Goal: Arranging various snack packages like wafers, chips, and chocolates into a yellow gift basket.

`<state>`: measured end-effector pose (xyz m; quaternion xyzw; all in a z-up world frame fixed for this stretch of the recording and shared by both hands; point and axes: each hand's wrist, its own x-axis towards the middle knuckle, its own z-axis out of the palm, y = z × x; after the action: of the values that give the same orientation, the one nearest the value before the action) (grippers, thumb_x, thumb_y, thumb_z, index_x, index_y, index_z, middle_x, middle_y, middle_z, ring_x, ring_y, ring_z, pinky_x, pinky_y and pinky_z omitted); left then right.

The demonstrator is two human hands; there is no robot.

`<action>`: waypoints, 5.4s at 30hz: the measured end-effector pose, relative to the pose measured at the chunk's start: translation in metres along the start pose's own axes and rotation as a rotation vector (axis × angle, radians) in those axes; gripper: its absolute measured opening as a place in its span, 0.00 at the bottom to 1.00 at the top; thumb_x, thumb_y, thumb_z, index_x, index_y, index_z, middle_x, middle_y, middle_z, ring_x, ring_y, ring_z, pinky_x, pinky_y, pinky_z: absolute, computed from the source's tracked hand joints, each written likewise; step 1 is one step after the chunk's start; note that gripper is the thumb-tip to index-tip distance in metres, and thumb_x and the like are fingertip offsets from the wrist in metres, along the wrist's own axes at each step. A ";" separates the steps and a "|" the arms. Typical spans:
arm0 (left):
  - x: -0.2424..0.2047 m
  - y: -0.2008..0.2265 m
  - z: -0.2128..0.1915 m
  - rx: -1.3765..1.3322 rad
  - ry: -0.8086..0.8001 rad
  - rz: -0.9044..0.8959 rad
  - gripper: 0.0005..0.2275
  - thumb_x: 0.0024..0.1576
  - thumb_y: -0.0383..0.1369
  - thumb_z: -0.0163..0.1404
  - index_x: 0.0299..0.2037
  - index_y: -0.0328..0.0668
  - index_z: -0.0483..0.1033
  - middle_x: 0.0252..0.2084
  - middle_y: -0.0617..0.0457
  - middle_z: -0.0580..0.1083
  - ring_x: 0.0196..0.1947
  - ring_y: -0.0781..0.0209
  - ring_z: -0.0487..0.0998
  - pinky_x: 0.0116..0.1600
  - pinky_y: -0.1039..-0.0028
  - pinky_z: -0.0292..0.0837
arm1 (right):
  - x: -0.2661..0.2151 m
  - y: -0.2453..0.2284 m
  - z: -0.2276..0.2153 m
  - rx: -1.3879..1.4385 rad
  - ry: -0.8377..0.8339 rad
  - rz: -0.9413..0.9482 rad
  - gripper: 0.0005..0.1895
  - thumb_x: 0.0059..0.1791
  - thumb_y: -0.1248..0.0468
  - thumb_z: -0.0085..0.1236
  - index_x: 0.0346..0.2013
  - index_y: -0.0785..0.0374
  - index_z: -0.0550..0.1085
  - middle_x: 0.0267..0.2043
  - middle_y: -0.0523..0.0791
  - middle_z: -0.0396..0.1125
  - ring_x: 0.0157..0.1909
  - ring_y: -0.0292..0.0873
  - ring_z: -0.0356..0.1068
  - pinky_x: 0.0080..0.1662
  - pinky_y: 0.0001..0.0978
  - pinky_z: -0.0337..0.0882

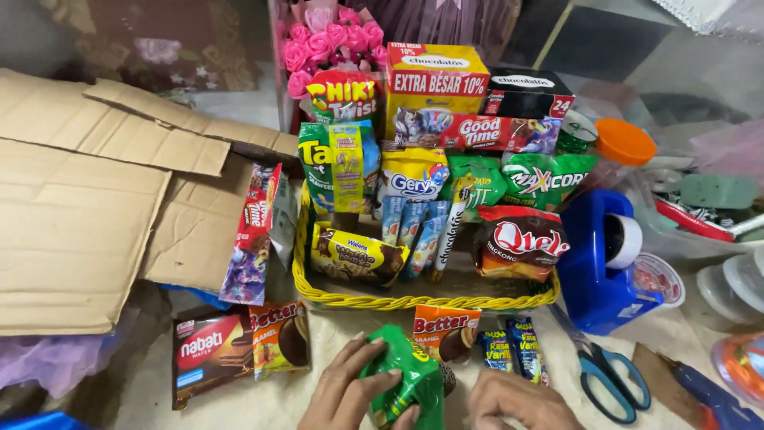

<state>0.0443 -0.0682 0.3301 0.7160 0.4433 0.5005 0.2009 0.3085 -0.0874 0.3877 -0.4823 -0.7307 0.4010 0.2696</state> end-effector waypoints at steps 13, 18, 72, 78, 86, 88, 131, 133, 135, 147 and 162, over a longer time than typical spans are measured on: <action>-0.009 0.001 0.003 0.066 -0.021 0.002 0.18 0.43 0.47 0.70 0.40 0.53 0.84 0.57 0.50 0.77 0.63 0.47 0.74 0.63 0.58 0.70 | 0.015 -0.005 0.023 0.042 -0.156 0.387 0.14 0.51 0.53 0.58 0.26 0.57 0.76 0.23 0.40 0.72 0.28 0.35 0.68 0.36 0.28 0.65; -0.011 -0.006 0.006 0.094 -0.028 0.075 0.17 0.46 0.46 0.68 0.40 0.50 0.82 0.58 0.50 0.76 0.64 0.45 0.72 0.64 0.58 0.70 | 0.017 -0.001 0.034 -0.239 -0.001 0.261 0.12 0.50 0.52 0.60 0.25 0.51 0.76 0.18 0.38 0.70 0.20 0.34 0.66 0.29 0.26 0.67; -0.009 -0.017 -0.001 0.425 0.150 0.288 0.06 0.48 0.33 0.60 0.28 0.55 0.74 0.36 0.63 0.75 0.45 0.62 0.79 0.48 0.75 0.78 | 0.043 0.037 0.081 -0.905 0.175 -0.032 0.20 0.43 0.57 0.59 0.48 0.54 0.67 0.39 0.44 0.69 0.45 0.44 0.74 0.47 0.42 0.69; -0.017 -0.032 0.002 0.434 0.145 0.282 0.11 0.55 0.47 0.59 0.29 0.54 0.76 0.39 0.57 0.76 0.45 0.55 0.79 0.51 0.67 0.79 | 0.055 0.026 0.086 -0.851 0.211 -0.257 0.16 0.43 0.58 0.60 0.43 0.57 0.69 0.39 0.44 0.67 0.39 0.42 0.70 0.41 0.35 0.66; -0.028 -0.039 0.013 0.340 0.287 0.195 0.09 0.47 0.39 0.60 0.22 0.54 0.71 0.32 0.62 0.76 0.42 0.62 0.80 0.49 0.72 0.77 | 0.069 0.005 0.087 -0.765 0.293 -0.473 0.10 0.42 0.61 0.61 0.31 0.57 0.67 0.29 0.44 0.64 0.29 0.42 0.66 0.35 0.33 0.66; -0.032 -0.043 0.013 0.318 0.333 0.166 0.11 0.39 0.34 0.64 0.21 0.54 0.71 0.30 0.64 0.76 0.40 0.64 0.80 0.48 0.74 0.78 | 0.069 0.004 0.088 -0.734 0.290 -0.485 0.10 0.41 0.62 0.61 0.30 0.57 0.68 0.29 0.44 0.65 0.30 0.42 0.67 0.36 0.34 0.68; -0.002 -0.021 -0.037 -0.353 -0.019 -0.685 0.17 0.53 0.37 0.57 0.51 0.42 0.85 0.25 0.48 0.88 0.23 0.68 0.87 0.30 0.81 0.82 | 0.013 0.014 0.036 -0.584 -0.011 0.569 0.21 0.47 0.35 0.52 0.21 0.42 0.77 0.16 0.32 0.73 0.20 0.30 0.71 0.31 0.26 0.68; -0.003 -0.021 -0.037 -0.291 -0.024 -0.651 0.16 0.53 0.38 0.57 0.50 0.44 0.85 0.26 0.49 0.89 0.23 0.69 0.88 0.30 0.81 0.82 | 0.008 0.028 0.038 -0.526 -0.058 0.572 0.23 0.48 0.35 0.52 0.20 0.43 0.78 0.15 0.33 0.73 0.19 0.30 0.71 0.31 0.26 0.69; -0.004 -0.021 -0.034 -0.331 0.012 -0.600 0.15 0.52 0.35 0.58 0.47 0.39 0.86 0.36 0.45 0.90 0.29 0.67 0.91 0.35 0.80 0.88 | 0.007 0.038 0.040 -0.352 -0.134 0.483 0.23 0.49 0.37 0.47 0.25 0.47 0.79 0.19 0.36 0.75 0.21 0.33 0.73 0.32 0.27 0.70; -0.022 -0.039 -0.028 -0.600 0.104 -0.666 0.13 0.54 0.26 0.56 0.42 0.20 0.88 0.27 0.47 0.73 0.24 0.65 0.73 0.27 0.81 0.68 | 0.010 0.047 0.048 0.270 -0.122 0.332 0.12 0.53 0.59 0.50 0.34 0.64 0.76 0.28 0.43 0.72 0.29 0.34 0.71 0.33 0.27 0.69; -0.075 -0.058 -0.018 -1.030 -0.173 -0.819 0.31 0.47 0.17 0.67 0.64 0.30 0.72 0.29 0.42 0.81 0.26 0.61 0.81 0.33 0.76 0.76 | 0.135 -0.077 0.011 -0.006 -0.161 0.457 0.09 0.48 0.61 0.56 0.36 0.63 0.75 0.29 0.44 0.74 0.25 0.37 0.69 0.31 0.31 0.74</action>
<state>-0.0049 -0.1030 0.2542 0.3398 0.3659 0.4723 0.7264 0.2098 0.0169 0.4476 -0.6021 -0.6230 0.4868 0.1114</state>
